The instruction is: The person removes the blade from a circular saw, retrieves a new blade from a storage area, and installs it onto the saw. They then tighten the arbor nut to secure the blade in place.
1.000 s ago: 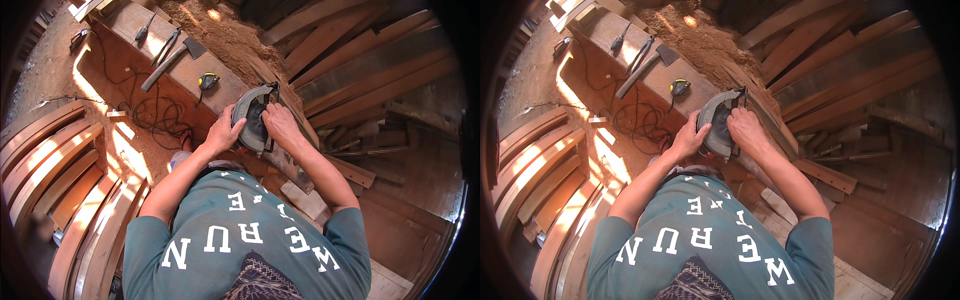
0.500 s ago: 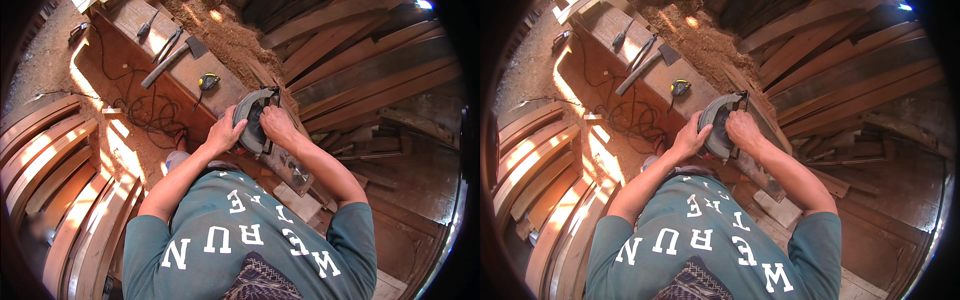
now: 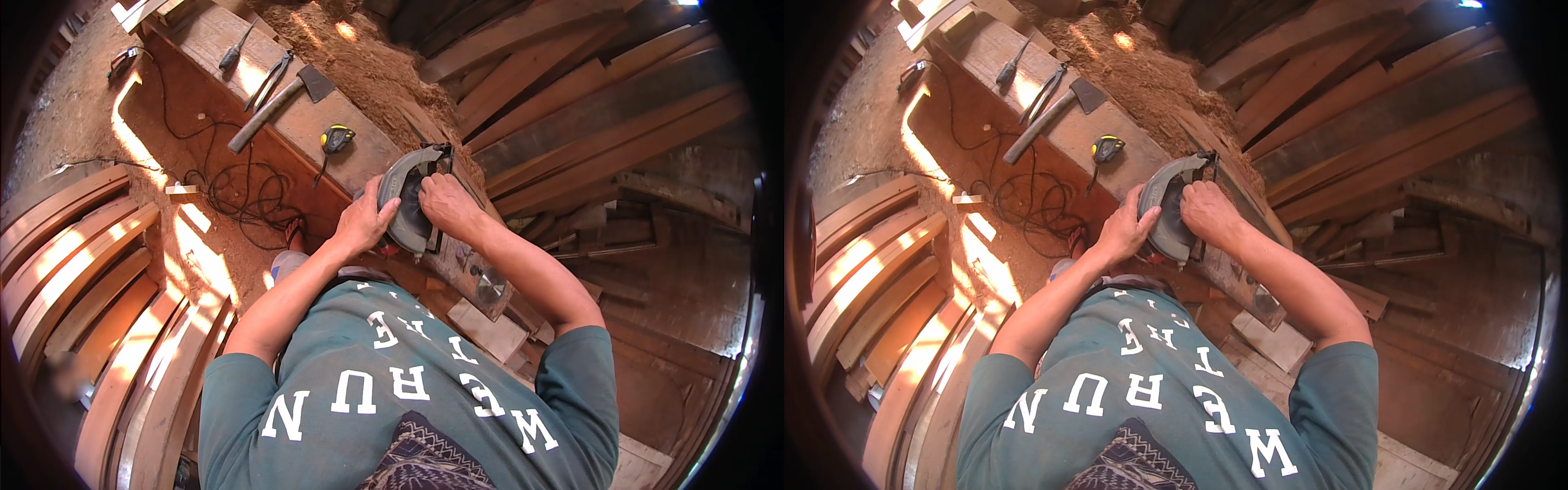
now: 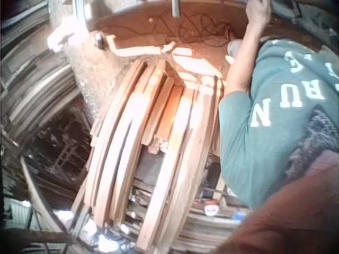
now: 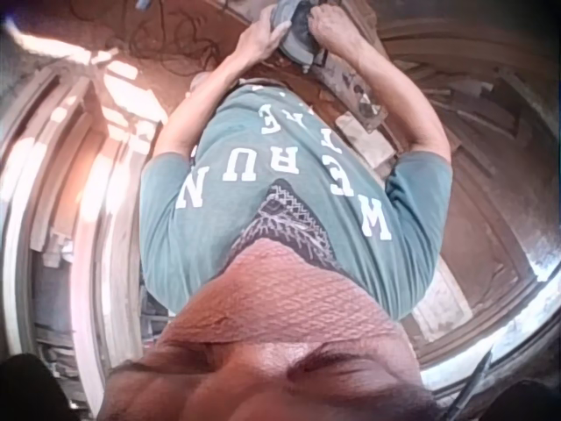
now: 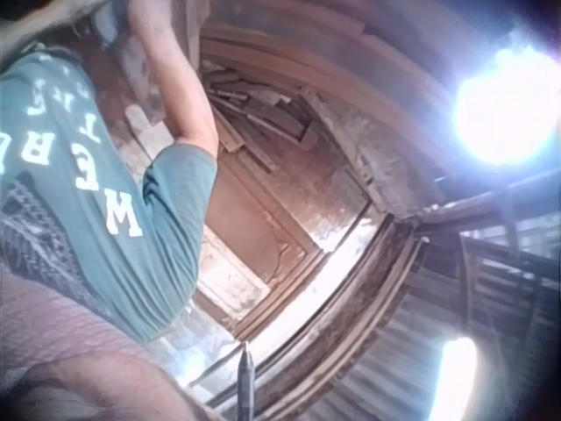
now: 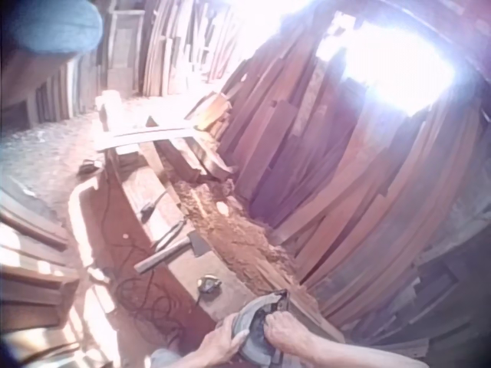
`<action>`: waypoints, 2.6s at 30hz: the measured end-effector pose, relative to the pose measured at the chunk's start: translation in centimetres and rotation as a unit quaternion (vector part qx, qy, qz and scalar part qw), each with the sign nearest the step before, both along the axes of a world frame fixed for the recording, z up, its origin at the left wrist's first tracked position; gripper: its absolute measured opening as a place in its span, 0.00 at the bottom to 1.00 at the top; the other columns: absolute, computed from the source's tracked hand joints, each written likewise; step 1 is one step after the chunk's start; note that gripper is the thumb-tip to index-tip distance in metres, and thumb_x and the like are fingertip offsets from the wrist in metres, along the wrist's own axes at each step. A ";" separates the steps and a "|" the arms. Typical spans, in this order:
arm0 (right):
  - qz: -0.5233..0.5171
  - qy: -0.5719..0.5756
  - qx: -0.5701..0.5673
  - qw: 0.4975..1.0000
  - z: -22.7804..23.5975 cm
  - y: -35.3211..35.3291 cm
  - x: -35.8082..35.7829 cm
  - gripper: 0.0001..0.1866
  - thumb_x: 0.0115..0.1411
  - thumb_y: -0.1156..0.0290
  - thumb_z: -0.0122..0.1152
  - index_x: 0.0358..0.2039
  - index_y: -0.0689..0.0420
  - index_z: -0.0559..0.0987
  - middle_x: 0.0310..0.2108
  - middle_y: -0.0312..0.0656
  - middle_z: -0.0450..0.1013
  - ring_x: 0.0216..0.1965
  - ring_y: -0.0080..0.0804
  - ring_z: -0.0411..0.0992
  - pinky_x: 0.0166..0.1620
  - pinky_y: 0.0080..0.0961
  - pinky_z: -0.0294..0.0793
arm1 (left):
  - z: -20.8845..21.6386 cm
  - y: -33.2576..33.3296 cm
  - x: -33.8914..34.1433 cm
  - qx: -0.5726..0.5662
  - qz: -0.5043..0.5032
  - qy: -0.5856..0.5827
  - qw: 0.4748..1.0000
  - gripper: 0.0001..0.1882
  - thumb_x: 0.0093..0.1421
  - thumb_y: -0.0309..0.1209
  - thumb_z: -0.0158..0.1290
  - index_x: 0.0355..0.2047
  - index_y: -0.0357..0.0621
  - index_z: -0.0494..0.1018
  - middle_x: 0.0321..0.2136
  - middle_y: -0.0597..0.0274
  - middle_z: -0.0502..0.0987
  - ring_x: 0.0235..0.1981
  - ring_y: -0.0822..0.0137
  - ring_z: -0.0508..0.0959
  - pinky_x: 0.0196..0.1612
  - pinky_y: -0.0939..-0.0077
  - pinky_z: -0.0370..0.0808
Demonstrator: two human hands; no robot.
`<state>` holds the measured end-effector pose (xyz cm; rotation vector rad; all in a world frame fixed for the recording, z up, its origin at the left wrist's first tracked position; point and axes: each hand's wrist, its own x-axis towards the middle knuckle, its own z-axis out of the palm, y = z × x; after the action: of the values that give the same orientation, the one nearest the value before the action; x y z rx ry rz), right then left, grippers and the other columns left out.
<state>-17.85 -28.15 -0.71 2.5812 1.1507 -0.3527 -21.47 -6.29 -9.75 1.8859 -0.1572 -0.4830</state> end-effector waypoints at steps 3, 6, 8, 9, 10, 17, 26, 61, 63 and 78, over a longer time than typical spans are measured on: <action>0.050 -0.004 -0.005 0.999 0.1 -0.3 0.1 0.10 0.62 0.68 0.59 0.30 0.58 0.84 0.34 0.42 0.75 0.42 0.38 0.74 0.44 0.34 0.73 | 0.3 0.0 0.2 0.006 -0.009 0.009 1.000 0.38 0.73 0.53 0.49 0.72 0.42 0.55 0.55 0.31 0.78 0.56 0.34 0.78 0.58 0.47 0.75; 0.003 0.000 0.000 1.000 -0.4 -0.5 0.3 0.08 0.58 0.68 0.64 0.30 0.58 0.85 0.34 0.44 0.78 0.41 0.41 0.77 0.43 0.36 0.75 | 0.5 0.1 0.2 0.005 -0.007 0.011 1.000 0.37 0.73 0.53 0.49 0.71 0.42 0.55 0.55 0.31 0.78 0.56 0.34 0.78 0.58 0.47 0.75; -0.085 0.025 -0.015 0.996 -0.5 0.0 0.3 0.08 0.53 0.68 0.67 0.29 0.59 0.86 0.34 0.46 0.79 0.40 0.44 0.79 0.42 0.38 0.76 | 0.5 0.1 0.2 0.001 -0.004 0.013 1.000 0.37 0.73 0.53 0.49 0.71 0.42 0.55 0.55 0.31 0.78 0.56 0.33 0.78 0.58 0.48 0.75; -0.128 0.037 -0.022 0.991 -0.5 0.3 0.3 0.08 0.51 0.68 0.68 0.29 0.59 0.86 0.33 0.48 0.80 0.40 0.45 0.80 0.42 0.39 0.77 | 0.4 0.1 0.2 -0.003 -0.003 0.009 1.000 0.37 0.73 0.53 0.50 0.71 0.42 0.55 0.55 0.31 0.78 0.56 0.33 0.78 0.58 0.48 0.75; -0.168 0.044 -0.028 0.984 -0.7 0.7 0.3 0.09 0.49 0.68 0.69 0.29 0.59 0.86 0.33 0.49 0.80 0.39 0.47 0.80 0.41 0.40 0.77 | 0.3 0.0 0.1 -0.008 -0.002 0.005 1.000 0.37 0.73 0.53 0.50 0.71 0.42 0.55 0.55 0.31 0.78 0.56 0.33 0.78 0.58 0.47 0.75; -0.084 0.048 -0.017 0.995 -0.1 0.0 0.8 0.08 0.51 0.69 0.67 0.30 0.58 0.85 0.34 0.45 0.79 0.40 0.44 0.79 0.43 0.38 0.76 | 0.1 0.0 0.1 -0.008 0.002 -0.001 1.000 0.37 0.73 0.53 0.49 0.71 0.42 0.55 0.55 0.30 0.78 0.56 0.33 0.78 0.58 0.47 0.75; 0.082 -0.041 -0.013 0.996 0.5 0.1 0.0 0.07 0.60 0.69 0.59 0.30 0.55 0.84 0.31 0.38 0.74 0.38 0.34 0.73 0.43 0.32 0.70 | 0.2 -0.1 0.1 -0.013 0.013 -0.009 1.000 0.36 0.73 0.52 0.50 0.71 0.42 0.57 0.53 0.30 0.79 0.55 0.33 0.79 0.56 0.48 0.76; -0.222 0.040 0.011 0.974 -1.4 0.6 0.0 0.08 0.51 0.71 0.68 0.29 0.60 0.87 0.36 0.50 0.82 0.42 0.51 0.80 0.46 0.42 0.81 | 0.2 -0.3 -0.1 -0.019 0.018 -0.001 1.000 0.36 0.74 0.52 0.49 0.71 0.41 0.57 0.53 0.30 0.79 0.56 0.33 0.79 0.58 0.48 0.75; -0.321 0.081 -0.013 0.944 -1.0 1.8 0.6 0.10 0.49 0.70 0.70 0.30 0.62 0.88 0.36 0.54 0.83 0.42 0.55 0.81 0.46 0.45 0.83 | 0.2 -0.2 -0.1 -0.021 0.021 -0.003 1.000 0.36 0.74 0.52 0.49 0.71 0.41 0.57 0.53 0.30 0.79 0.56 0.33 0.79 0.58 0.48 0.75; 0.044 -0.007 -0.033 0.998 0.5 0.3 -0.2 0.08 0.61 0.71 0.58 0.31 0.58 0.85 0.34 0.42 0.78 0.42 0.38 0.76 0.44 0.34 0.75 | -0.1 -0.3 -0.1 -0.018 0.020 -0.011 1.000 0.37 0.73 0.54 0.49 0.71 0.42 0.57 0.53 0.30 0.79 0.56 0.33 0.79 0.57 0.47 0.75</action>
<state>-18.10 -27.88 -0.18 2.4641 1.2227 -0.3448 -21.58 -6.55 -9.86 1.8571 -0.1414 -0.4293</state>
